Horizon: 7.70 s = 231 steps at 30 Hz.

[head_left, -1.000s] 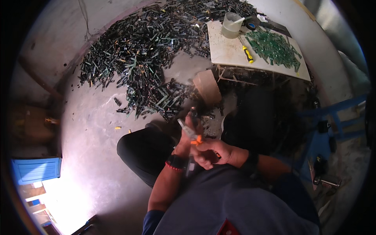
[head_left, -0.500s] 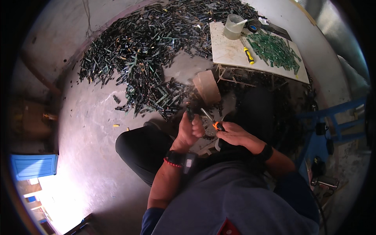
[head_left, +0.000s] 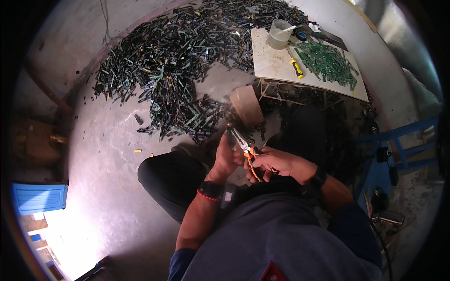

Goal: The person sits on the floor and uses pliers and a screwdriver to strip components from green circuit boards. They repeatedly cut and pry parts off the boards, placing the separated pieces onto a nearby table.

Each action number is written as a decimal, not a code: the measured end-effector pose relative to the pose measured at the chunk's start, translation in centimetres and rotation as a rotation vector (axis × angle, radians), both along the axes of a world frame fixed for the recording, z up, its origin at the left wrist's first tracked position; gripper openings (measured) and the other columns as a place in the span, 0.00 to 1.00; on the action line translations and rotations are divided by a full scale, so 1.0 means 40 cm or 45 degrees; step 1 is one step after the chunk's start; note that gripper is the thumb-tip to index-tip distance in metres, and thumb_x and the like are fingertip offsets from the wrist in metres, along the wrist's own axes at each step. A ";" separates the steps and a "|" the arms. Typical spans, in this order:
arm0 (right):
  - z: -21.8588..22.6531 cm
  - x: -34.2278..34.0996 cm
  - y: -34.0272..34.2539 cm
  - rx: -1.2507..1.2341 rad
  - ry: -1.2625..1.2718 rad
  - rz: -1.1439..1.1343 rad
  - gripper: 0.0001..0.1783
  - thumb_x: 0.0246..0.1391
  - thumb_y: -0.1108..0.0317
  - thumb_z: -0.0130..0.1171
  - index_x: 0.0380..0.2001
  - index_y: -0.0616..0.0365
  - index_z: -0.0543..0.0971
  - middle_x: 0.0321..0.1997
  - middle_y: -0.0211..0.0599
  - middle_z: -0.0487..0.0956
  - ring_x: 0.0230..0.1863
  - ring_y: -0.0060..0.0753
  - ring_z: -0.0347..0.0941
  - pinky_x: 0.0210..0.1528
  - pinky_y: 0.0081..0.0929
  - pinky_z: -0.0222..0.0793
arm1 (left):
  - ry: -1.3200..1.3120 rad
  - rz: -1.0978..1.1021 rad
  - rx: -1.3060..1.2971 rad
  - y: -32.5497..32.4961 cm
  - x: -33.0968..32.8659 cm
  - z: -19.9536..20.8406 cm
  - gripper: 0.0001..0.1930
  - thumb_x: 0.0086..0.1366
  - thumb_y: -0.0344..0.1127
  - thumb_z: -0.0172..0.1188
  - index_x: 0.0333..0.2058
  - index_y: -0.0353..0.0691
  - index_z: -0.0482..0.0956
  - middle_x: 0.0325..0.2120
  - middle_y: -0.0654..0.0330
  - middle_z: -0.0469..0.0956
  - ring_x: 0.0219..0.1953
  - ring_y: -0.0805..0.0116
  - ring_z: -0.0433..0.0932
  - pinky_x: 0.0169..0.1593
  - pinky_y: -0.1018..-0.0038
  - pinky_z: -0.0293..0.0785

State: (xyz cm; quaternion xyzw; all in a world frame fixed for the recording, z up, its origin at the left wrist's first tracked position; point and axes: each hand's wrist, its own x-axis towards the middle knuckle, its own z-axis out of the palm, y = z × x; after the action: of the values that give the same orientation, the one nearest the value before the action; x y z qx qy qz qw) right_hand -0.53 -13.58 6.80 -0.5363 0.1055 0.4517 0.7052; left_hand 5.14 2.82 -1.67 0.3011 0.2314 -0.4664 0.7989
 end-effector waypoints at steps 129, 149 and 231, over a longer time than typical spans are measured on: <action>0.012 -0.007 0.020 -0.043 0.032 -0.030 0.19 0.60 0.54 0.46 0.41 0.59 0.73 0.30 0.34 0.77 0.28 0.28 0.76 0.19 0.17 0.65 | 0.145 -0.030 -0.174 0.009 0.013 -0.005 0.31 0.65 0.66 0.29 0.14 0.48 0.59 0.08 0.69 0.53 0.10 0.74 0.52 0.14 0.77 0.47; 0.003 0.026 -0.018 -0.039 0.069 0.096 0.18 0.60 0.56 0.43 0.42 0.60 0.72 0.27 0.35 0.78 0.25 0.27 0.77 0.17 0.16 0.62 | -0.128 -0.152 0.195 -0.011 -0.012 -0.038 0.30 0.65 0.64 0.27 0.15 0.48 0.58 0.10 0.69 0.54 0.11 0.75 0.50 0.16 0.78 0.46; 0.021 0.061 -0.043 -1.486 -0.754 0.738 0.23 0.55 0.54 0.48 0.32 0.67 0.77 0.33 0.54 0.78 0.39 0.55 0.75 0.40 0.44 0.71 | -0.787 -0.196 0.495 0.030 -0.030 -0.036 0.21 0.65 0.51 0.50 0.17 0.47 0.65 0.11 0.74 0.59 0.12 0.81 0.55 0.16 0.79 0.50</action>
State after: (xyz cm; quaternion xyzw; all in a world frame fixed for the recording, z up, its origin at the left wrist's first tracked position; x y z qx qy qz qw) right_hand 1.91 -15.30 7.63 -0.9325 -0.0126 0.3264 0.1540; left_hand 3.94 4.02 -3.09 0.5903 0.0403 -0.3597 0.7214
